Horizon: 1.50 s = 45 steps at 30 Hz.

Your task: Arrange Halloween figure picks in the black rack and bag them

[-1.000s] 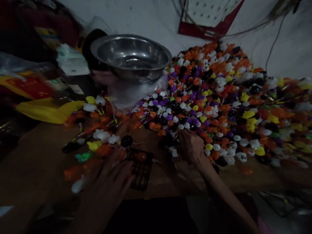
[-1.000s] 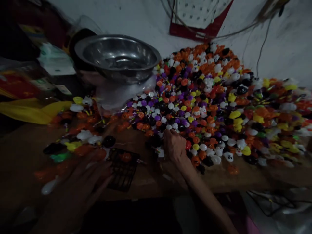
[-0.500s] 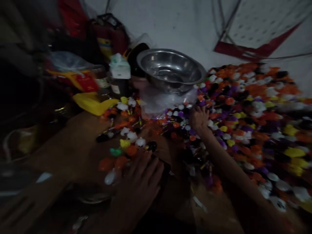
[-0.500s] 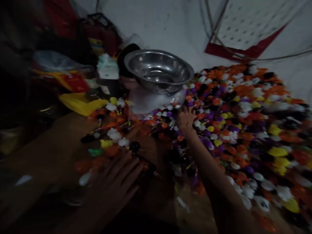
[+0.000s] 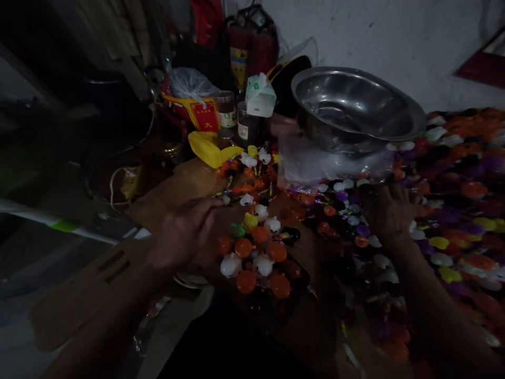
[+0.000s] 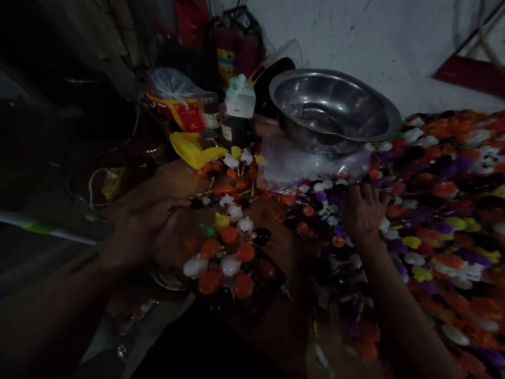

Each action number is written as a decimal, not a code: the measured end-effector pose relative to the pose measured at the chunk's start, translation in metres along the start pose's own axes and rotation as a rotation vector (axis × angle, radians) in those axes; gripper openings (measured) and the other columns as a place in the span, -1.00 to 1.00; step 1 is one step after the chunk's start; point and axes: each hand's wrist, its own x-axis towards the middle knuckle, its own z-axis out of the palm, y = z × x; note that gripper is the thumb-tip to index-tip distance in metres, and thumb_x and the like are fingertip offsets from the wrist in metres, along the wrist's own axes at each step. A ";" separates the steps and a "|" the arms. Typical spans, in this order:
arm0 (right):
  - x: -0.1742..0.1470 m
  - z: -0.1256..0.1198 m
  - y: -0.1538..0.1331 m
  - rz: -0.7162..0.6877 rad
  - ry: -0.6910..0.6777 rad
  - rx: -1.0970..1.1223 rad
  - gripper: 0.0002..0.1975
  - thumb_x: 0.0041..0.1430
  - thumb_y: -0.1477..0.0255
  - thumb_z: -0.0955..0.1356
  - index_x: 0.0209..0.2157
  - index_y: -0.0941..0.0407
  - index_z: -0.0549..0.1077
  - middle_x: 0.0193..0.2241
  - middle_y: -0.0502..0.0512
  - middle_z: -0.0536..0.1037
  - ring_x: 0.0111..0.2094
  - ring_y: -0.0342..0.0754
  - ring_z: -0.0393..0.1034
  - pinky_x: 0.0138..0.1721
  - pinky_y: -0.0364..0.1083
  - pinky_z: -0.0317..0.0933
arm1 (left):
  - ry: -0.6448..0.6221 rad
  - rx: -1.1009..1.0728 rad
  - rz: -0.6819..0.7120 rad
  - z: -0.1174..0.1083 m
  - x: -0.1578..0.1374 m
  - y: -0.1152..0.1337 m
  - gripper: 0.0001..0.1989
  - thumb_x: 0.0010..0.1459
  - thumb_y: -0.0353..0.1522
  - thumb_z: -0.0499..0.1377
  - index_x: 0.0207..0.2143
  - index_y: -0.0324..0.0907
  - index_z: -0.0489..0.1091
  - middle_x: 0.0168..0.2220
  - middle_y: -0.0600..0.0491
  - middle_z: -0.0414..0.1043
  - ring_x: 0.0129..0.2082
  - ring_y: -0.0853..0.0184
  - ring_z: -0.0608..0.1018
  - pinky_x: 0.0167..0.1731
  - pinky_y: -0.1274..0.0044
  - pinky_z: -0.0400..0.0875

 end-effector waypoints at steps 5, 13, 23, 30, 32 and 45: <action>-0.012 -0.013 -0.013 -0.130 0.023 0.180 -0.75 0.23 0.42 0.41 -0.07 0.15 0.56 -0.17 0.47 0.62 -0.06 0.25 0.49 -0.06 0.09 0.24 | -0.065 -0.043 -0.176 0.053 0.025 -0.062 -0.63 0.31 -0.20 0.09 0.06 -0.18 0.41 0.06 -0.14 0.53 0.05 0.06 0.58 0.05 0.25 0.52; -0.060 -0.005 -0.057 -0.256 -0.510 0.464 -0.90 0.21 0.47 0.40 -0.30 0.07 0.62 -0.31 0.13 0.67 -0.34 0.01 0.55 -0.32 -0.10 0.26 | -0.159 -0.052 -0.156 0.081 0.046 -0.065 -0.67 0.27 -0.31 0.09 0.03 -0.16 0.45 0.09 -0.14 0.51 0.09 0.11 0.56 0.14 0.33 0.47; -0.075 -0.082 -0.080 -0.414 0.237 0.723 -0.59 0.47 0.33 0.24 0.16 0.28 0.44 0.08 0.37 0.53 0.03 0.01 0.49 -0.03 -0.03 0.39 | -0.028 0.155 0.086 -0.037 0.036 0.029 -0.42 0.25 0.06 0.04 0.06 -0.14 0.49 0.07 0.00 0.54 0.04 0.04 0.59 0.09 0.16 0.49; -0.133 -0.093 -0.098 -0.505 0.148 0.853 -0.61 0.52 0.41 0.11 0.21 0.12 0.39 0.08 0.19 0.50 0.12 0.08 0.43 0.14 0.15 0.36 | -0.236 0.136 0.318 -0.016 0.040 0.121 -0.62 0.22 -0.07 0.06 -0.13 -0.10 0.48 -0.16 0.02 0.53 -0.19 0.12 0.60 -0.05 0.19 0.51; -0.151 -0.087 -0.096 -0.432 0.073 0.870 -0.64 0.52 0.41 0.15 0.18 0.13 0.42 0.06 0.22 0.51 0.11 0.10 0.42 0.14 0.13 0.36 | -0.258 0.128 0.395 -0.003 0.040 0.132 -0.70 0.23 -0.13 0.05 -0.22 -0.12 0.44 -0.20 0.01 0.52 -0.18 0.16 0.59 -0.05 0.27 0.50; -0.240 -0.046 -0.109 0.028 -0.543 1.311 -0.89 0.34 0.57 0.36 -0.15 0.18 0.54 -0.25 0.12 0.65 -0.28 -0.08 0.52 -0.24 -0.15 0.26 | -0.340 0.217 0.504 0.011 -0.034 0.101 -0.59 0.37 -0.17 0.18 0.22 0.02 0.34 0.18 0.04 0.50 0.18 0.06 0.54 0.18 0.19 0.47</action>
